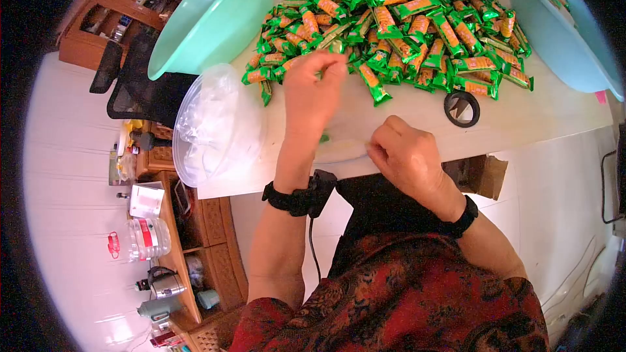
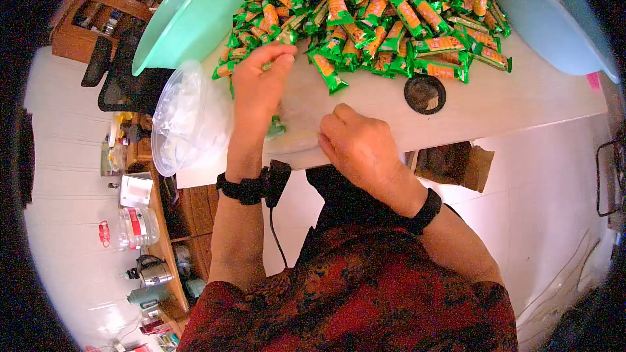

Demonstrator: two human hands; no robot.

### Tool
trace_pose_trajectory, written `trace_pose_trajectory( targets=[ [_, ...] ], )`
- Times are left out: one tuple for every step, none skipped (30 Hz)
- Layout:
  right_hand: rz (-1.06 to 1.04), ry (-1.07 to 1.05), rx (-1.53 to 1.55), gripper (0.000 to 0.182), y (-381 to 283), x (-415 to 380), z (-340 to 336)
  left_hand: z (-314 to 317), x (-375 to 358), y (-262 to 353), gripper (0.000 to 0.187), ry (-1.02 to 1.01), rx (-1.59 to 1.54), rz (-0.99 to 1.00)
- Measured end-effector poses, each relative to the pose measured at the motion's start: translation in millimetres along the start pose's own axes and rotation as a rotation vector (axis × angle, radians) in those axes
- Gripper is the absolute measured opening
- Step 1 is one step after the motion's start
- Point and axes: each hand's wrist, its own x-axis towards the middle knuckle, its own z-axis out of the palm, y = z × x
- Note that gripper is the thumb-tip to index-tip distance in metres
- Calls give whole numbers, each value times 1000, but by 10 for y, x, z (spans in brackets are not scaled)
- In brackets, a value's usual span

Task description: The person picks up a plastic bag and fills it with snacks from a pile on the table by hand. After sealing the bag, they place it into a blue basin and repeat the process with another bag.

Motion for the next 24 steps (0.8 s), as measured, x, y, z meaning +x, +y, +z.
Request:
trace_pose_trajectory(
  targets=[
    [8, -5, -1, 15, -3, 3, 4, -42, -13, 69, 13, 0, 2, -4],
    [8, -10, 4, 15, -1, -1, 11, -82, -35, 130, 11, 54, -168, -77],
    [11, -4, 16, 15, 5, -1, 17, -129, -58, 196, 15, 109, -338, -148],
    [14, 5, 26, 15, 10, 3, 23, -198, -89, 285, 15, 110, -335, -151],
    [14, 4, 28, 15, 9, 8, 24, -280, -144, 389, 16, 143, -272, -93],
    [20, 8, 27, 15, 4, 11, 20, -348, -233, 481, 17, 174, -209, -35],
    [27, 12, 25, 15, 2, 10, 19, -409, -367, 564, 17, 172, -208, -38],
    [30, 10, 28, 15, 4, 6, 23, -479, -540, 651, 20, 105, -150, -106],
    [34, 15, 31, 15, 7, 5, 31, -543, -715, 720, 24, 37, -91, -173],
    [39, 19, 34, 15, 11, 3, 38, -595, -888, 770, 28, -55, -38, -144],
    [42, 16, 38, 15, 12, 1, 41, -641, -1054, 814, 33, -147, 15, -116],
    [39, 24, 39, 15, 14, 2, 36, -658, -1208, 857, 38, -221, -58, -198],
    [36, 32, 39, 15, 15, 4, 34, -667, -1345, 880, 43, -293, -131, -279],
    [37, 27, 40, 15, 15, 6, 36, -673, -1479, 821, 51, -353, -101, -248],
    [40, 33, 29, 16, 13, 8, 38, -663, -1537, 814, 51, -351, -104, -252],
    [41, 38, 19, 16, 8, 8, 45, -642, -1590, 819, 54, -351, -82, -248],
    [37, 32, 21, 16, 10, 10, 53, -638, -1621, 822, 56, -348, -59, -243],
    [42, 39, 22, 16, 19, 9, 57, -647, -1603, 805, 57, -389, -11, -220],
    [48, 47, 21, 17, 21, 7, 61, -643, -1596, 785, 57, -384, -11, -223],
    [46, 44, 22, 17, 14, 7, 59, -626, -1594, 764, 55, -373, 38, -189],
    [58, 36, 32, 17, 7, 10, 49, -608, -1580, 748, 54, -364, 87, -153],
    [70, 29, 42, 17, 7, 14, 42, -589, -1548, 735, 54, -363, 85, -152],
    [69, 30, 39, 17, 8, 15, 41, -571, -1510, 720, 52, -348, 137, -127],
    [68, 29, 39, 16, 9, 13, 41, -555, -1479, 710, 51, -334, 188, -103]
  ],
)
